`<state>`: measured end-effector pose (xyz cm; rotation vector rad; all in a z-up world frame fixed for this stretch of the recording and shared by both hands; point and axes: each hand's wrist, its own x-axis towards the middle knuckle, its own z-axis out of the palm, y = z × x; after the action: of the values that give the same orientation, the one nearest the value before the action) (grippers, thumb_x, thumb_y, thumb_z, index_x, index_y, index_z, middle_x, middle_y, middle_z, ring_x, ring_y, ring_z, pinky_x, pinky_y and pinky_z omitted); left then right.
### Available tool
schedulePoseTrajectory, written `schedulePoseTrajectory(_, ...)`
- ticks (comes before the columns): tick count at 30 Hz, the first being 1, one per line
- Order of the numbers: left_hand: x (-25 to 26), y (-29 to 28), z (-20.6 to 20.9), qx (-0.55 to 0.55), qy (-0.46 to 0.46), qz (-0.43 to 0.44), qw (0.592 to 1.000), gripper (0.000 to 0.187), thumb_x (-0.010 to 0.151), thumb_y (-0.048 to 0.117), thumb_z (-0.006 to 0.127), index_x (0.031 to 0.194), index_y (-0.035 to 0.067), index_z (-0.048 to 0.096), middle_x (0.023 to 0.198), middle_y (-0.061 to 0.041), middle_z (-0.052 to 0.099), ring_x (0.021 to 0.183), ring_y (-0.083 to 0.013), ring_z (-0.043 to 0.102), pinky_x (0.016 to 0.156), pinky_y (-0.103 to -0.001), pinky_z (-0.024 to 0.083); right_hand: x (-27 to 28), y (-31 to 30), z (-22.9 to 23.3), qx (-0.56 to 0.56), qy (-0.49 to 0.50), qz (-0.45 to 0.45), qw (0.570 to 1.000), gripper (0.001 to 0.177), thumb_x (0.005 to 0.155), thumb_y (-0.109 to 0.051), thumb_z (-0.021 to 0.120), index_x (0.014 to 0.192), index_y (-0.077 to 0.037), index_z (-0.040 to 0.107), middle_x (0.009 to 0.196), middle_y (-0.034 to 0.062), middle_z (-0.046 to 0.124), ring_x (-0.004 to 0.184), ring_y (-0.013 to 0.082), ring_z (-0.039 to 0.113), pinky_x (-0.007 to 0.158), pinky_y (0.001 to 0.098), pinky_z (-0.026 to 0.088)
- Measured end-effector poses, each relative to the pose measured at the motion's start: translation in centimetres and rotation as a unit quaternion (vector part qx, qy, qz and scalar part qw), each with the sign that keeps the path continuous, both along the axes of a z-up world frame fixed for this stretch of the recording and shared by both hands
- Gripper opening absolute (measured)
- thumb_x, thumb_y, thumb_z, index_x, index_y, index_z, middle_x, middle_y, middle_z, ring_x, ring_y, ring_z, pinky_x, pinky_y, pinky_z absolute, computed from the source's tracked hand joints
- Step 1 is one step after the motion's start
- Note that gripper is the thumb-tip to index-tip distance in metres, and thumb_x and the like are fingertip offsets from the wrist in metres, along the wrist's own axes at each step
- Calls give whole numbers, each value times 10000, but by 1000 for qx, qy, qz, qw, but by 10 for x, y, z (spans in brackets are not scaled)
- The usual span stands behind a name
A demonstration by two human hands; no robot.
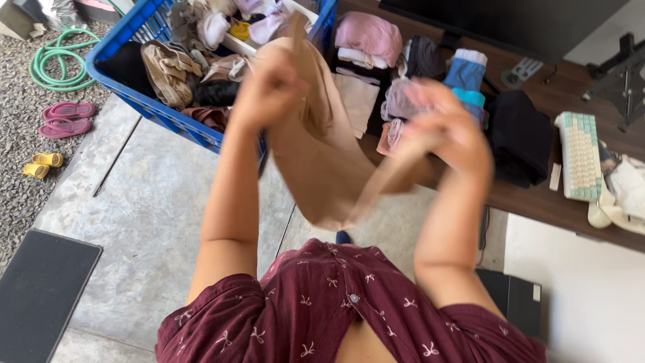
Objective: The person takes various items of clothing from a laundry basket and folds them on a desk, creating organized stacks.
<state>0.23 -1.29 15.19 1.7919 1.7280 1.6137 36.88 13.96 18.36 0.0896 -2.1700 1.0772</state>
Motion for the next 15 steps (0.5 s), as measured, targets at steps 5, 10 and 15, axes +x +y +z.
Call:
schedulePoseTrajectory(5, 70, 12, 41, -7, 68, -300, 951, 212, 842, -119, 633, 927, 75, 629, 1004, -51, 538, 1039, -234, 533, 897, -316, 440, -95, 16, -5, -163, -26, 71, 984, 258, 858, -166, 816, 1077, -87, 704, 1608, 170, 507, 1193, 269, 633, 1199, 469, 414)
schedulePoseTrajectory(10, 75, -1, 61, 26, 59, -327, 943, 323, 803, -176, 547, 998, 54, 661, 1076, -87, 567, 1121, -273, 585, 988, -366, 476, -104, 37, -41, -397, 12, 209, 894, 234, 800, -54, 867, 885, -81, 651, 1461, 127, 636, 1131, 198, 689, 1006, 373, 554)
schedulePoseTrajectory(15, 64, 14, 12, -9, 167, -136, 976, 309, 834, -109, 575, 1045, 60, 724, 1140, -172, 578, 1065, -343, 609, 921, -397, 513, -93, 53, -45, -331, 157, 14, 931, 357, 814, 162, 746, 1044, -81, 621, 1002, 10, 626, 967, 140, 641, 873, 295, 546)
